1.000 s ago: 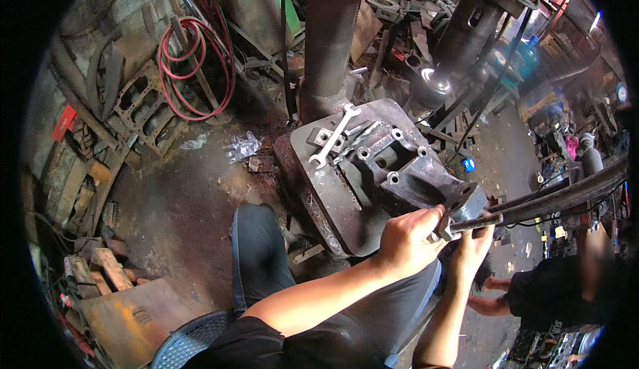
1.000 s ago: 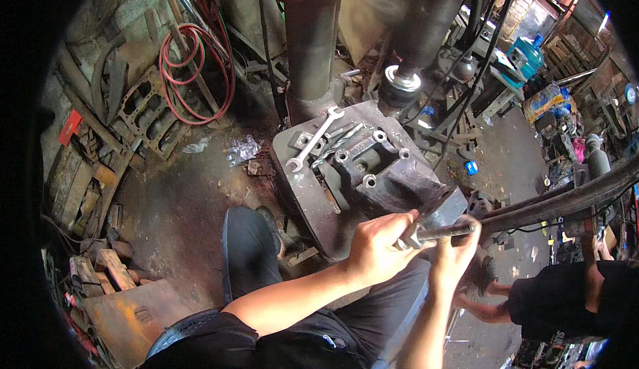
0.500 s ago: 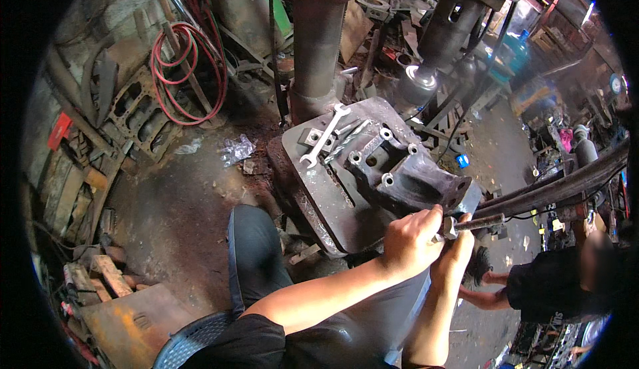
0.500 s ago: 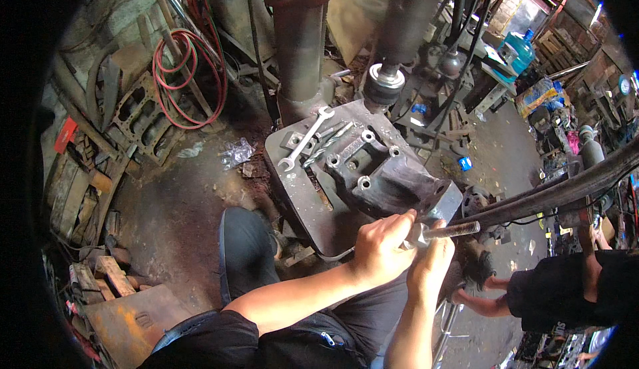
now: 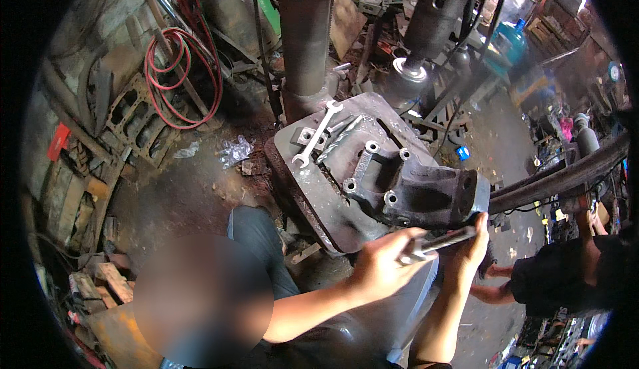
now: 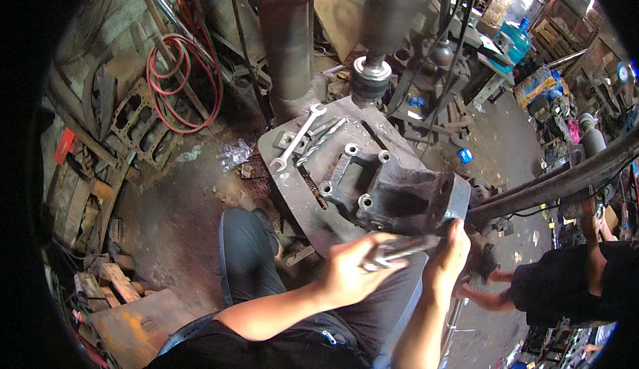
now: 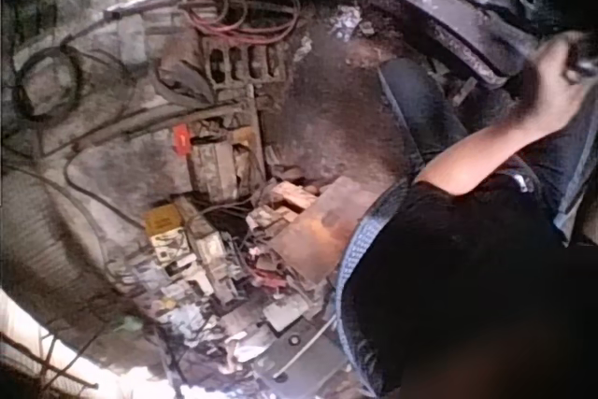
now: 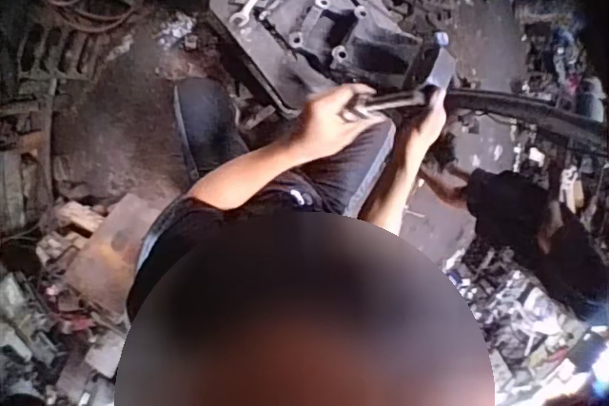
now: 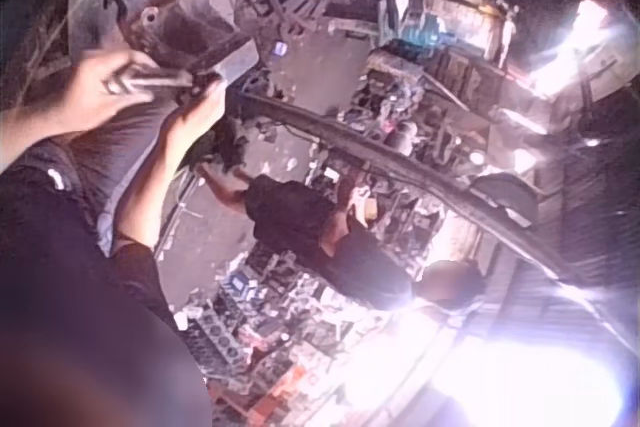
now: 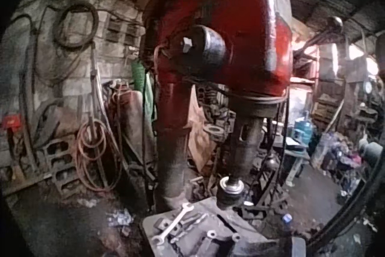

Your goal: The person assembles a metal part by inserting a bolt into a hole and tightening it with a wrench. The person holds the part steady with one hand while using the wrench with the other to secure the bolt.

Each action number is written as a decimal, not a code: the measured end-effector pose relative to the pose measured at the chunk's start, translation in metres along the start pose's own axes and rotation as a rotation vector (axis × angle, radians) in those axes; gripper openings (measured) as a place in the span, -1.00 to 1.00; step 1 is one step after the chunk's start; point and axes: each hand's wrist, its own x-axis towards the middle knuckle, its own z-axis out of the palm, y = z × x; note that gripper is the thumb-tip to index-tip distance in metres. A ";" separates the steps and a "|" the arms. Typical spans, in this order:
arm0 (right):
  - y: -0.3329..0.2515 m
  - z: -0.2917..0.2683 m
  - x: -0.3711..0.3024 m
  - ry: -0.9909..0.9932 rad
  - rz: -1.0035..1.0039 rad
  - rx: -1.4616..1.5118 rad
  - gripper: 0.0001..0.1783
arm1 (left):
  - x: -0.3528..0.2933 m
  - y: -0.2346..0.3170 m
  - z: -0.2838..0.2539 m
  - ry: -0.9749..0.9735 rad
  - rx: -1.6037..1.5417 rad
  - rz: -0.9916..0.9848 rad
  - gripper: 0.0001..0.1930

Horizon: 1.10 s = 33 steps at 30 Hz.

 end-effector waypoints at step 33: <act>-0.018 0.062 -0.018 0.102 -0.188 -0.638 -0.64 | -0.118 -0.140 -0.114 0.508 -0.094 -0.567 -0.75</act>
